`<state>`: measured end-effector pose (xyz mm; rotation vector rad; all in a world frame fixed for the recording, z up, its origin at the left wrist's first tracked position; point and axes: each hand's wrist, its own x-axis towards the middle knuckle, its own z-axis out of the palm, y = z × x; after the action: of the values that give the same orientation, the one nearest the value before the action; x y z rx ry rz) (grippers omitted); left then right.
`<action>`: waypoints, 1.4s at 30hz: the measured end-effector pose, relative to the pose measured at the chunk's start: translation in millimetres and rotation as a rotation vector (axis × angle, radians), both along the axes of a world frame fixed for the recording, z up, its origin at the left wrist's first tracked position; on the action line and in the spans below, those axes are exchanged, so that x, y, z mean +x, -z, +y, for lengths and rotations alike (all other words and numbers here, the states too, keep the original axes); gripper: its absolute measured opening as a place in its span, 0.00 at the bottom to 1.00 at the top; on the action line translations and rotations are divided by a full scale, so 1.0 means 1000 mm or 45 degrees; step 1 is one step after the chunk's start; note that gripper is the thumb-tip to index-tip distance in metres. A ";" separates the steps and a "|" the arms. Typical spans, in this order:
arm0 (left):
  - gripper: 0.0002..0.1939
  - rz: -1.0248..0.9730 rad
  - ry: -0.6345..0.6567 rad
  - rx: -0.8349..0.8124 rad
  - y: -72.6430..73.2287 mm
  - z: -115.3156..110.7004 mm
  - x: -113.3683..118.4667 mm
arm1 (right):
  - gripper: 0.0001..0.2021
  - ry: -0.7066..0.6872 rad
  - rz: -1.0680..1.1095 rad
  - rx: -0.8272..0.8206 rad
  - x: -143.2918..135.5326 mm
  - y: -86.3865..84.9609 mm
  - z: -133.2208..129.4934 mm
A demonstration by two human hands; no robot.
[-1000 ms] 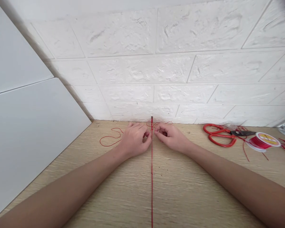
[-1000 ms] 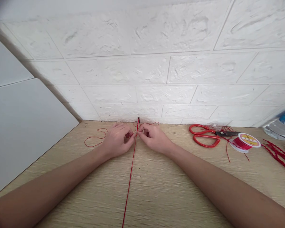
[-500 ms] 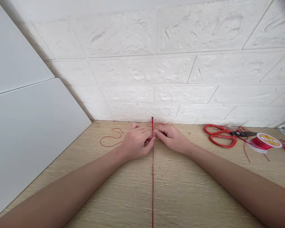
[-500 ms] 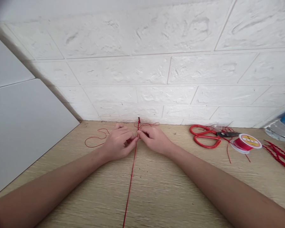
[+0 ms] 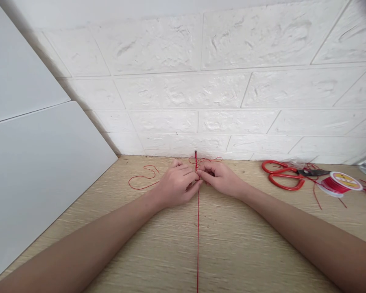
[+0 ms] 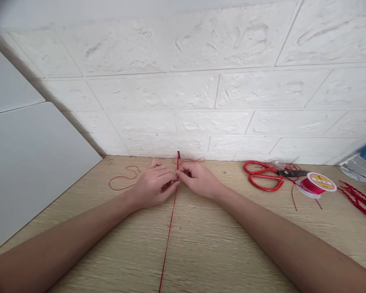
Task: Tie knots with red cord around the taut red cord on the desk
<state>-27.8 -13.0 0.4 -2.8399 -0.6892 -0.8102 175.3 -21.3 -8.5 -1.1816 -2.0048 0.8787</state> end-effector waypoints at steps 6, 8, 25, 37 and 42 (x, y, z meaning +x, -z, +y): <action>0.12 -0.045 0.028 0.022 0.000 -0.001 0.000 | 0.11 -0.024 0.037 -0.025 0.001 0.002 0.000; 0.12 -0.036 0.029 0.026 0.000 0.000 -0.001 | 0.12 -0.033 0.045 -0.007 0.001 0.003 0.001; 0.08 -0.123 -0.199 -0.012 0.001 0.004 -0.004 | 0.01 -0.080 0.107 -0.048 0.001 0.005 0.000; 0.09 -0.061 -0.097 -0.111 0.003 0.008 -0.004 | 0.02 -0.103 0.185 -0.031 0.001 0.002 -0.005; 0.08 -0.070 -0.111 -0.123 0.003 0.008 -0.004 | 0.01 -0.015 0.164 0.049 0.001 0.001 -0.006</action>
<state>-31.9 -5.3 -2.5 -2.8578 -0.8760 -0.8672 175.9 -26.9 -9.5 -1.0661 -1.9181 0.8949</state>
